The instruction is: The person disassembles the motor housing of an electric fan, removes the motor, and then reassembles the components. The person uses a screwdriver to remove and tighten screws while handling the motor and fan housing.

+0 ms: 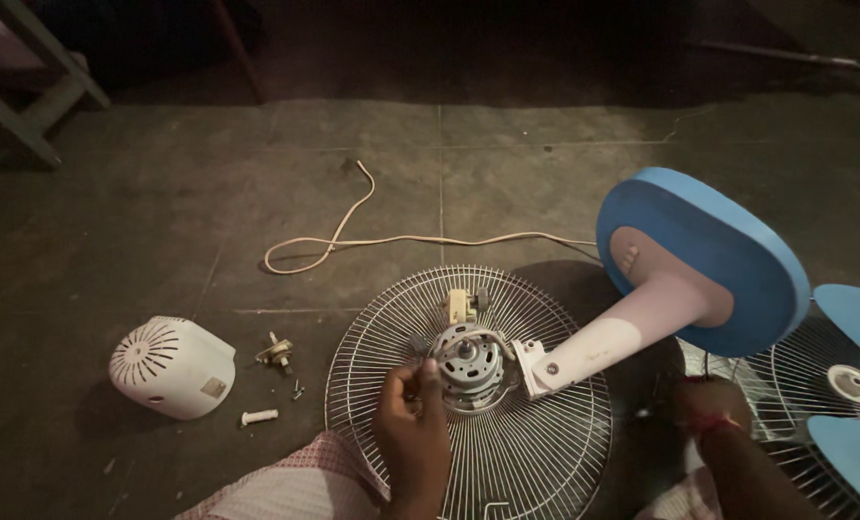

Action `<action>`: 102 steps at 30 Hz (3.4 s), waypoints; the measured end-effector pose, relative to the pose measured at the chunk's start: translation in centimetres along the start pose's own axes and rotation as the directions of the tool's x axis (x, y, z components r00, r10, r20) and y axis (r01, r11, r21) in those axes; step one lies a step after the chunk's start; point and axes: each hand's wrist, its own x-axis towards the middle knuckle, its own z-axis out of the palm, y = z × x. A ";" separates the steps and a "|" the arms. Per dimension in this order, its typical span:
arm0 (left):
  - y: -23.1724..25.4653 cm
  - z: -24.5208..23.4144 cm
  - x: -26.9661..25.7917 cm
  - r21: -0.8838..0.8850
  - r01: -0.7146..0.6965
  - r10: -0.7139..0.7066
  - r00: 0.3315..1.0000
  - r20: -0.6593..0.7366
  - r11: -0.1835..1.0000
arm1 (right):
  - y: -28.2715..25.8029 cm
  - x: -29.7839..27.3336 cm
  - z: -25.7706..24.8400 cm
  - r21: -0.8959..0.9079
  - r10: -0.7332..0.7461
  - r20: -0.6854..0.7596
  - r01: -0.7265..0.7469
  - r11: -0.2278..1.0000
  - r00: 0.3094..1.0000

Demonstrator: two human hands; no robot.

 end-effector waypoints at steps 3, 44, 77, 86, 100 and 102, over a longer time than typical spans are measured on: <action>0.1 0.0 0.1 0.161 0.036 -0.034 0.999 -0.017 0.986 | -1.6 -0.6 -0.2 -0.005 -0.033 -0.001 0.033 0.999 0.999; 2.7 -0.6 4.1 0.245 -0.374 0.243 0.867 0.435 0.894 | -11.1 -10.7 6.8 -0.353 -0.475 0.607 0.751 0.558 0.638; 2.3 -1.4 6.4 0.065 -0.036 -0.013 0.779 0.627 0.997 | -11.3 -8.7 10.6 0.072 -0.787 0.340 0.820 0.568 0.515; 2.0 -1.4 5.8 0.068 -0.099 0.045 0.828 0.558 0.993 | -11.7 -9.9 10.5 0.077 -0.849 0.233 0.861 0.503 0.475; -0.4 -1.6 3.8 0.356 -0.049 -0.093 0.924 0.372 0.933 | -12.3 -12.2 10.9 -0.202 -0.597 0.557 0.791 0.578 0.578; -0.9 -1.7 3.1 0.293 -0.202 0.087 0.928 0.361 0.935 | -12.9 -13.2 11.4 -0.284 -0.605 0.389 0.715 0.640 0.695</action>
